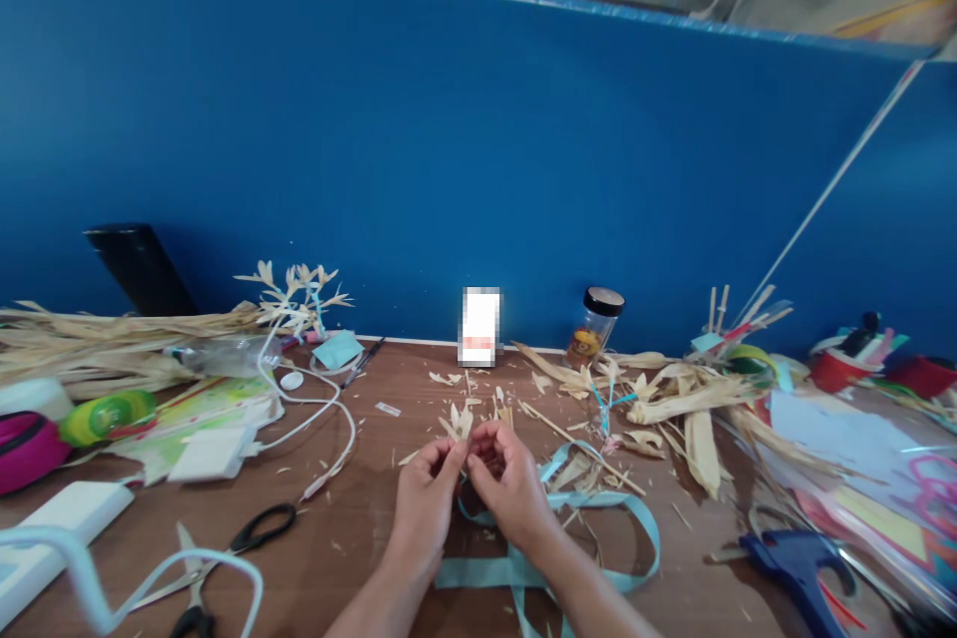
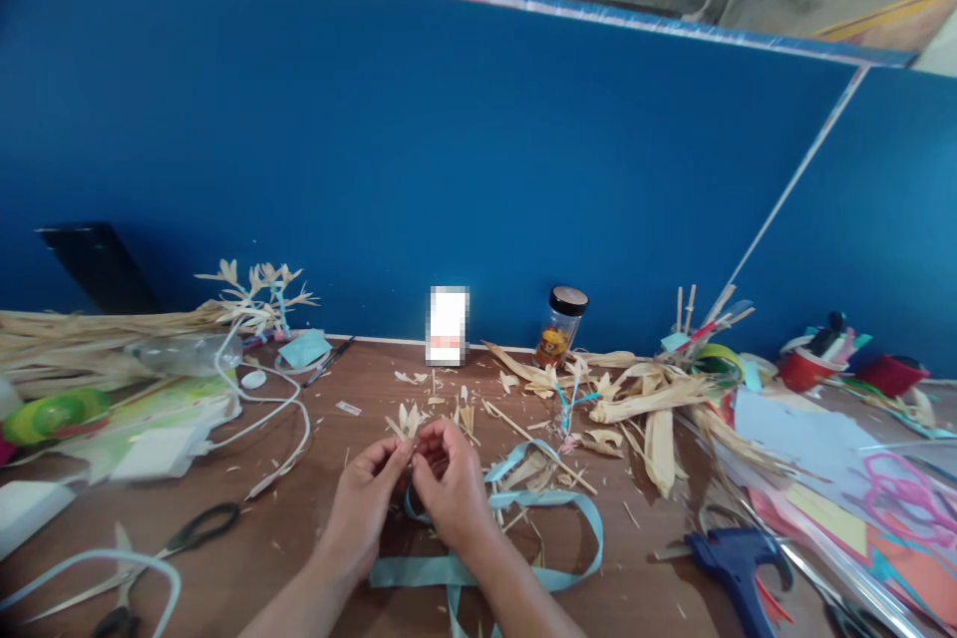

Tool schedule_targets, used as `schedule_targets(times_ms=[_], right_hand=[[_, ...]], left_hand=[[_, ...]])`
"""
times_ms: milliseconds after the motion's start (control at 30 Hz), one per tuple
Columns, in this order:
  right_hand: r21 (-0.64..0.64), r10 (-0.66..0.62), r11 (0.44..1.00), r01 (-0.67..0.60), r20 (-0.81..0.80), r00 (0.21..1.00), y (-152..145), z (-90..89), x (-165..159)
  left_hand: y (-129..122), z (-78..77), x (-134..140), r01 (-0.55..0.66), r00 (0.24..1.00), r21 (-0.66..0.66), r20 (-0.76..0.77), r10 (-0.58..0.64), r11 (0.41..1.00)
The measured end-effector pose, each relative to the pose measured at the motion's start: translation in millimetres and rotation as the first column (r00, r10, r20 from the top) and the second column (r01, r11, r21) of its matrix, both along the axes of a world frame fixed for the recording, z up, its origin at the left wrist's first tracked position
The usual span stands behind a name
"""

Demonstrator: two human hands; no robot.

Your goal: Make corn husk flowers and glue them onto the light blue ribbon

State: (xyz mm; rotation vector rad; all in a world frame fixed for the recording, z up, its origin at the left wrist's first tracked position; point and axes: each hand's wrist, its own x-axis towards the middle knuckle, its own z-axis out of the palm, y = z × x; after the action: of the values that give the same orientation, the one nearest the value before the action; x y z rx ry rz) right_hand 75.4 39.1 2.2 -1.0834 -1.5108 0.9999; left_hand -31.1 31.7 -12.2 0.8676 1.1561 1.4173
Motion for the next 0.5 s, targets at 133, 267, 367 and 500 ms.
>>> schedule_targets(times_ms=[133,267,367,500], right_hand=[[-0.010,0.040,0.999,-0.040,0.006,0.999,-0.9,-0.4,-0.8],[-0.042,0.042,0.998,-0.044,-0.043,0.998,1.0,-3.9,-0.5],[-0.063,0.034,0.997,-0.040,-0.094,0.995,3.4,-6.7,0.0],[-0.071,0.019,0.997,-0.029,-0.136,0.991,5.8,-9.1,0.3]], left_hand=[[-0.1,0.7,0.0,-0.007,1.000,0.000,0.025,0.007,1.000],[-0.4,-1.2,0.5,0.010,1.000,-0.010,0.028,-0.010,1.000],[-0.3,-3.4,1.1,0.007,1.000,-0.037,0.029,-0.006,0.999],[0.7,-5.3,1.5,0.035,0.999,-0.054,0.036,-0.033,0.998]])
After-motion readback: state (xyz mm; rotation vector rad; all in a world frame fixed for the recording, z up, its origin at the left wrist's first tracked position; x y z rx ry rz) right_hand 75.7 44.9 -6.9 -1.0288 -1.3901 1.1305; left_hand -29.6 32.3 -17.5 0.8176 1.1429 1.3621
